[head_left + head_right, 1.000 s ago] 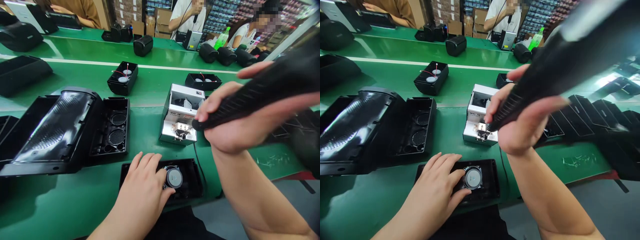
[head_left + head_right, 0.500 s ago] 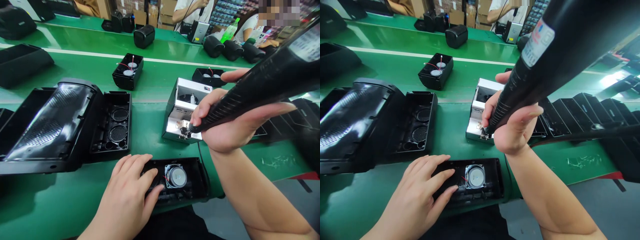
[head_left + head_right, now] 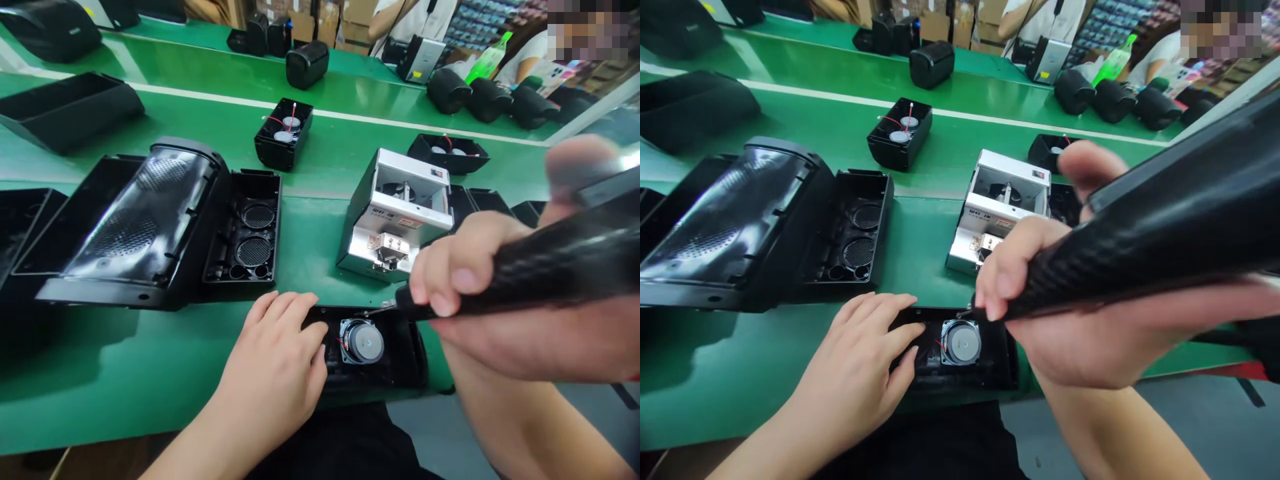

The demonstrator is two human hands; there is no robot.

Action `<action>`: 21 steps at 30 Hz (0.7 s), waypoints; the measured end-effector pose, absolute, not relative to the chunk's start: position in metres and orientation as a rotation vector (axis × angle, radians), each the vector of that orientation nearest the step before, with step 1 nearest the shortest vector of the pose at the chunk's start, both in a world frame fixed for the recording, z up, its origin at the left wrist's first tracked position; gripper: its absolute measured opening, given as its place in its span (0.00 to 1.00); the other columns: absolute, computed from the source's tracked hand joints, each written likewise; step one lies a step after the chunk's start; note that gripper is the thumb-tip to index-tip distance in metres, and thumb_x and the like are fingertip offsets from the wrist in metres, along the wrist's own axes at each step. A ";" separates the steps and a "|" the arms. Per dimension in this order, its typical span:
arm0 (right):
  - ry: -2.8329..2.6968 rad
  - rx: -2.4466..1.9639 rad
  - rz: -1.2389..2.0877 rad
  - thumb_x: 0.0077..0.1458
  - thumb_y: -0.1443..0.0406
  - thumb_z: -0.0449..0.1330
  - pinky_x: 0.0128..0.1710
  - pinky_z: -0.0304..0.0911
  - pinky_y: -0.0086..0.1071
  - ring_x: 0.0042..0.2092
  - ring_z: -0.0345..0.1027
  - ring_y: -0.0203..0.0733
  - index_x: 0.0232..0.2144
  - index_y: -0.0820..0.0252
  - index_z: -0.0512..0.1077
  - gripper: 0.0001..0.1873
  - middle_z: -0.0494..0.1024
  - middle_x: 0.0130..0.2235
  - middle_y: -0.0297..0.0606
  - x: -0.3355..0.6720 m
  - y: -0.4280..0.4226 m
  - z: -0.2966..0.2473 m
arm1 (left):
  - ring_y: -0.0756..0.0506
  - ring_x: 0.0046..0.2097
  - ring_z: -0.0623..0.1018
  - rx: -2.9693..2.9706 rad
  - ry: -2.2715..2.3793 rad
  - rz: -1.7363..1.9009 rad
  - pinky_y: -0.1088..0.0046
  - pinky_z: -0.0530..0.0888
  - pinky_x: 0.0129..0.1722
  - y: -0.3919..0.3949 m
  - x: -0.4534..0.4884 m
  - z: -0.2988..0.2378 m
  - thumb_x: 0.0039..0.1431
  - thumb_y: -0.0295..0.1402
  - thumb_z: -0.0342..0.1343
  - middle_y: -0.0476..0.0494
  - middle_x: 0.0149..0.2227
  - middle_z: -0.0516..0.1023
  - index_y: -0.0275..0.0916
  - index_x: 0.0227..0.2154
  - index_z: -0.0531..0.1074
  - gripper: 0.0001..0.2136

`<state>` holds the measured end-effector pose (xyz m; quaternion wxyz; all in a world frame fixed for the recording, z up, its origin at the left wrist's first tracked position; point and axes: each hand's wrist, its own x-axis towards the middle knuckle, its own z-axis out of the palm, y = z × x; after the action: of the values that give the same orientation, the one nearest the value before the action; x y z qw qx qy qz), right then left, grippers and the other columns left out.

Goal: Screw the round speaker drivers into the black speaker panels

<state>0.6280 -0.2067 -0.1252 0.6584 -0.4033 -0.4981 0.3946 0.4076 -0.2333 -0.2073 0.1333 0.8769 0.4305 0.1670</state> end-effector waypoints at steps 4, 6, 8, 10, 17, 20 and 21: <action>-1.040 -0.797 1.020 0.51 0.29 0.63 0.12 0.59 0.39 0.14 0.61 0.45 0.46 0.42 0.82 0.34 0.75 0.19 0.31 0.607 -0.210 -0.144 | 0.35 0.59 0.77 2.566 1.241 0.395 0.41 0.69 0.65 -0.231 0.410 -0.205 0.68 0.29 0.52 0.37 0.59 0.78 0.43 0.44 0.83 0.13; -1.058 -0.795 1.034 0.50 0.29 0.65 0.12 0.61 0.38 0.15 0.63 0.45 0.48 0.41 0.82 0.35 0.76 0.19 0.31 0.602 -0.208 -0.156 | 0.34 0.60 0.76 2.575 1.236 0.379 0.40 0.68 0.66 -0.231 0.411 -0.205 0.68 0.30 0.52 0.37 0.60 0.77 0.43 0.44 0.83 0.13; -1.074 -0.797 1.041 0.50 0.30 0.65 0.13 0.61 0.38 0.16 0.64 0.44 0.48 0.41 0.82 0.35 0.76 0.20 0.31 0.601 -0.206 -0.164 | 0.34 0.61 0.75 2.582 1.239 0.368 0.40 0.67 0.67 -0.230 0.412 -0.206 0.68 0.30 0.51 0.36 0.61 0.77 0.42 0.42 0.83 0.13; -1.082 -0.805 1.039 0.50 0.29 0.64 0.12 0.60 0.37 0.16 0.63 0.44 0.48 0.43 0.81 0.36 0.76 0.20 0.30 0.601 -0.206 -0.167 | 0.34 0.62 0.75 2.583 1.246 0.364 0.40 0.67 0.67 -0.230 0.412 -0.207 0.68 0.30 0.51 0.36 0.61 0.77 0.41 0.39 0.82 0.13; -1.076 -0.807 1.053 0.51 0.30 0.64 0.13 0.61 0.38 0.15 0.63 0.44 0.47 0.46 0.79 0.36 0.76 0.20 0.31 0.599 -0.205 -0.169 | 0.33 0.62 0.75 2.589 1.255 0.390 0.42 0.67 0.67 -0.232 0.412 -0.208 0.67 0.30 0.51 0.34 0.61 0.77 0.39 0.40 0.82 0.12; -1.080 -0.790 1.070 0.53 0.31 0.64 0.13 0.62 0.37 0.16 0.63 0.43 0.48 0.46 0.79 0.34 0.76 0.21 0.31 0.599 -0.204 -0.173 | 0.33 0.61 0.76 2.594 1.256 0.409 0.42 0.68 0.67 -0.233 0.412 -0.209 0.67 0.30 0.52 0.34 0.59 0.78 0.39 0.38 0.81 0.11; -1.082 -0.781 1.071 0.54 0.32 0.64 0.14 0.63 0.37 0.16 0.63 0.43 0.49 0.46 0.79 0.34 0.76 0.22 0.31 0.600 -0.205 -0.175 | 0.33 0.60 0.76 2.595 1.256 0.412 0.42 0.68 0.66 -0.233 0.411 -0.209 0.66 0.30 0.53 0.34 0.59 0.78 0.39 0.38 0.81 0.11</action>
<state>0.5996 -0.2045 -0.1746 0.6559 -0.3446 -0.4772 0.4726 0.4114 -0.2328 -0.2093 0.1142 0.8852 0.4285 0.1406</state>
